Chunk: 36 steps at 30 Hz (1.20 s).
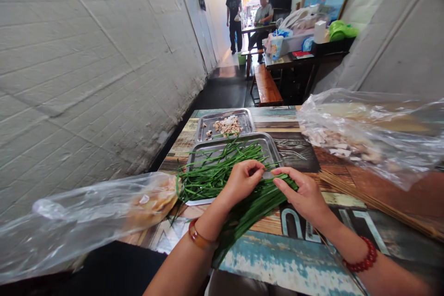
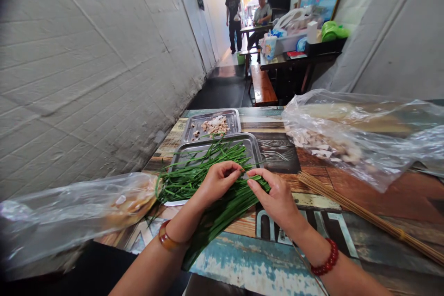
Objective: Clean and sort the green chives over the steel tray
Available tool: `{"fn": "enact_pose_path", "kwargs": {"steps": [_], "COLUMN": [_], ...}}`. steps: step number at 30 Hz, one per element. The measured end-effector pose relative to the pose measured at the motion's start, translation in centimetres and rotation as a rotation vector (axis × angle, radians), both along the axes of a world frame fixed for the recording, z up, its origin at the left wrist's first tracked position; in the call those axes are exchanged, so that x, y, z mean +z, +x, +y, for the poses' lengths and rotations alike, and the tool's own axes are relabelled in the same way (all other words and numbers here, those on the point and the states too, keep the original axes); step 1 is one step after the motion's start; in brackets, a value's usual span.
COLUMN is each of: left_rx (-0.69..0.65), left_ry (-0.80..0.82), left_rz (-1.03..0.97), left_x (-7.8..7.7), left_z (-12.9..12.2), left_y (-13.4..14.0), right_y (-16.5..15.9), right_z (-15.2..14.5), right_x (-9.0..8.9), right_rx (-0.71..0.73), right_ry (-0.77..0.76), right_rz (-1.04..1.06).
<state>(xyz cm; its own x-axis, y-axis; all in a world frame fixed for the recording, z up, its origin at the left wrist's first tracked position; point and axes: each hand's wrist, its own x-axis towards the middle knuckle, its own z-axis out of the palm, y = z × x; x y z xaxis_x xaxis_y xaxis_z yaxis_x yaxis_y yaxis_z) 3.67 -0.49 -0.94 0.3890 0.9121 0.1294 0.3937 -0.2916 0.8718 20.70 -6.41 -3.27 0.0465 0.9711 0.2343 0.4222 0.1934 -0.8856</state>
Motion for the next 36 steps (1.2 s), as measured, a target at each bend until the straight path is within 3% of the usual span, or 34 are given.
{"fn": "enact_pose_path", "kwargs": {"steps": [6, 36], "left_rx": [0.016, -0.019], "left_ry": [-0.137, -0.069], "left_rz": [-0.120, -0.113], "left_x": [0.19, 0.35], "left_z": [-0.37, -1.00], "left_y": [0.17, 0.40], "right_y": [-0.07, -0.07], "right_z": [0.03, 0.19], "right_x": [0.15, 0.09], "right_rx": [-0.016, -0.007], "right_ry": [-0.022, -0.019], "right_rz": [0.011, 0.001]}}
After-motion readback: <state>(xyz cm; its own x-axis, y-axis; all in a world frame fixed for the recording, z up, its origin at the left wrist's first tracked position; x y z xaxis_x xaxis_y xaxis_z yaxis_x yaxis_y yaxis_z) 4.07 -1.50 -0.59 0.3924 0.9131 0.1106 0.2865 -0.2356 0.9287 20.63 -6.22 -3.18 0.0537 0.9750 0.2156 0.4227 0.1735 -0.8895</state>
